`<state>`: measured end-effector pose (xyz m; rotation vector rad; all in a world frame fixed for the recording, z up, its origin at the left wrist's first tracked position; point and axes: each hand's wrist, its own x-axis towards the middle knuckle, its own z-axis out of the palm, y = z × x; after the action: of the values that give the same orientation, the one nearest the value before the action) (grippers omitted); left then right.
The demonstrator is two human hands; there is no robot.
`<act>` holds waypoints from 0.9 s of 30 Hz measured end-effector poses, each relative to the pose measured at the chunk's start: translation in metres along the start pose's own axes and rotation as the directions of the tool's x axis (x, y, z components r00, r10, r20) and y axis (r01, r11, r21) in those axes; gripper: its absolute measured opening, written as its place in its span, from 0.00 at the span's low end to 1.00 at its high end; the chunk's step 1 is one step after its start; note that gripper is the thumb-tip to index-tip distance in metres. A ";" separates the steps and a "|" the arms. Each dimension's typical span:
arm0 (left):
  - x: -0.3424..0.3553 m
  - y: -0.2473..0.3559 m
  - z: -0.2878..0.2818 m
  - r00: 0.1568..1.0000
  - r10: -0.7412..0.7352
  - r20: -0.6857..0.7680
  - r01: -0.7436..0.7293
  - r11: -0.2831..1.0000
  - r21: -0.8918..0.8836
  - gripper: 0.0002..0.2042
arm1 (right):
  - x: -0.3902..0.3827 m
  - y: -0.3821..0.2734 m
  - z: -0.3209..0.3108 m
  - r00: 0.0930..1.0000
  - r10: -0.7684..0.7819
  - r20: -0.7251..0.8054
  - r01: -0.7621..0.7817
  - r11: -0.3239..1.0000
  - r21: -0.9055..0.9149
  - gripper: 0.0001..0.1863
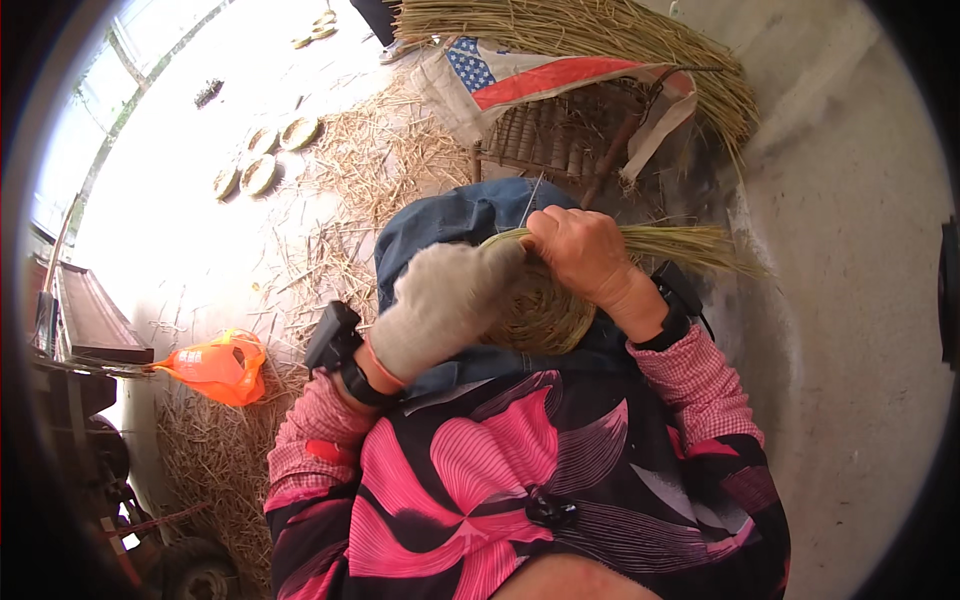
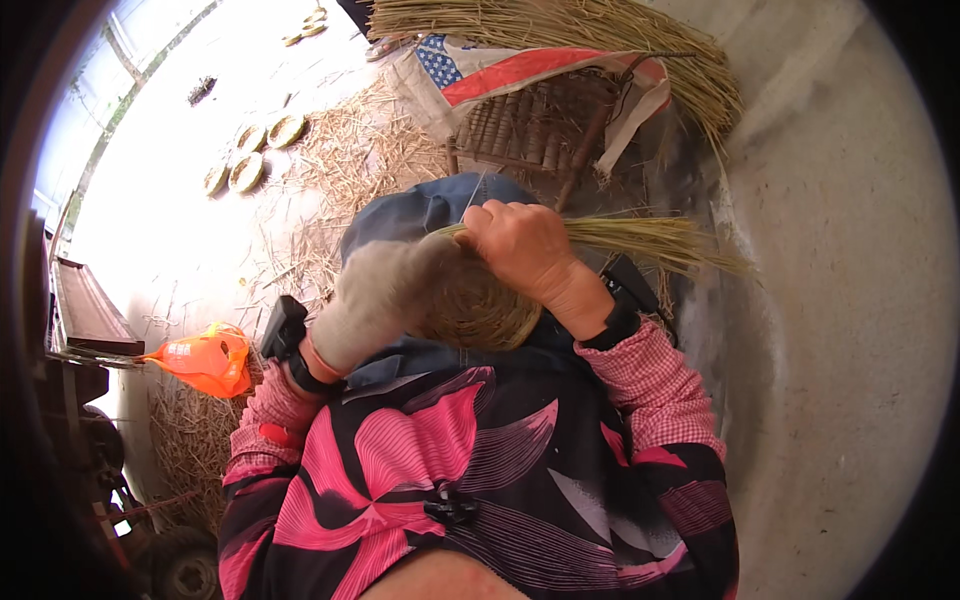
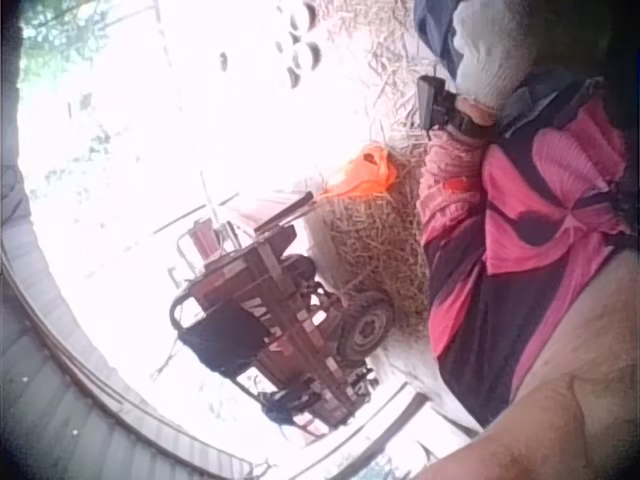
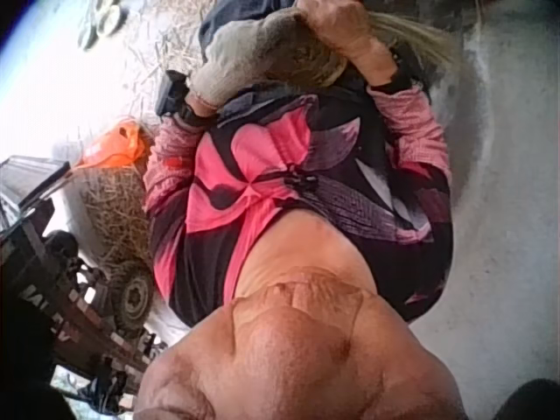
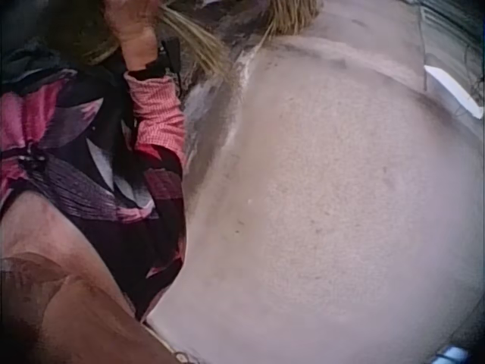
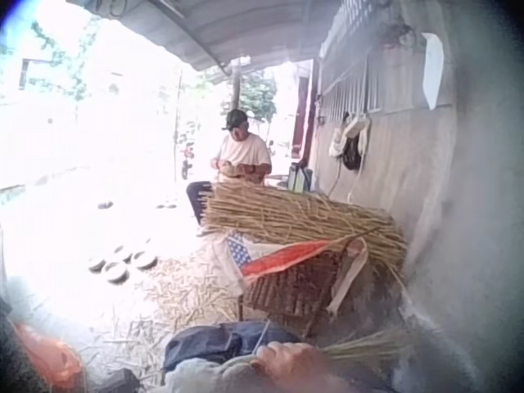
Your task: Weaving a small basket or mat out of straw using a needle and thread.
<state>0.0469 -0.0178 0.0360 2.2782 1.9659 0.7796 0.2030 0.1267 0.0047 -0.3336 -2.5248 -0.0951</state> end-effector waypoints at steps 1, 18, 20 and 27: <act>-0.001 0.003 0.001 0.996 0.079 0.035 -0.081 0.995 0.058 0.09 | 0.001 -0.001 0.000 1.000 0.008 -0.016 -0.007 1.000 0.014 0.14; 0.024 -0.071 0.008 0.921 -0.381 0.074 0.306 0.596 -0.742 0.09 | 0.007 -0.007 0.002 0.997 -0.067 -0.034 0.067 0.998 -0.011 0.18; 0.040 -0.072 0.025 0.988 0.043 -0.151 -0.110 0.876 -0.470 0.09 | 0.010 -0.009 0.001 0.995 -0.100 -0.028 0.100 0.995 -0.017 0.18; 0.071 -0.099 0.030 0.929 -0.352 -0.112 0.044 0.406 -0.913 0.06 | 0.011 -0.006 0.003 0.993 -0.110 -0.041 0.112 0.992 0.061 0.18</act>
<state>-0.0273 0.0776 0.0001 1.2596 1.2459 1.6836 0.1908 0.1238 0.0084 -0.1646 -2.5022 -0.0640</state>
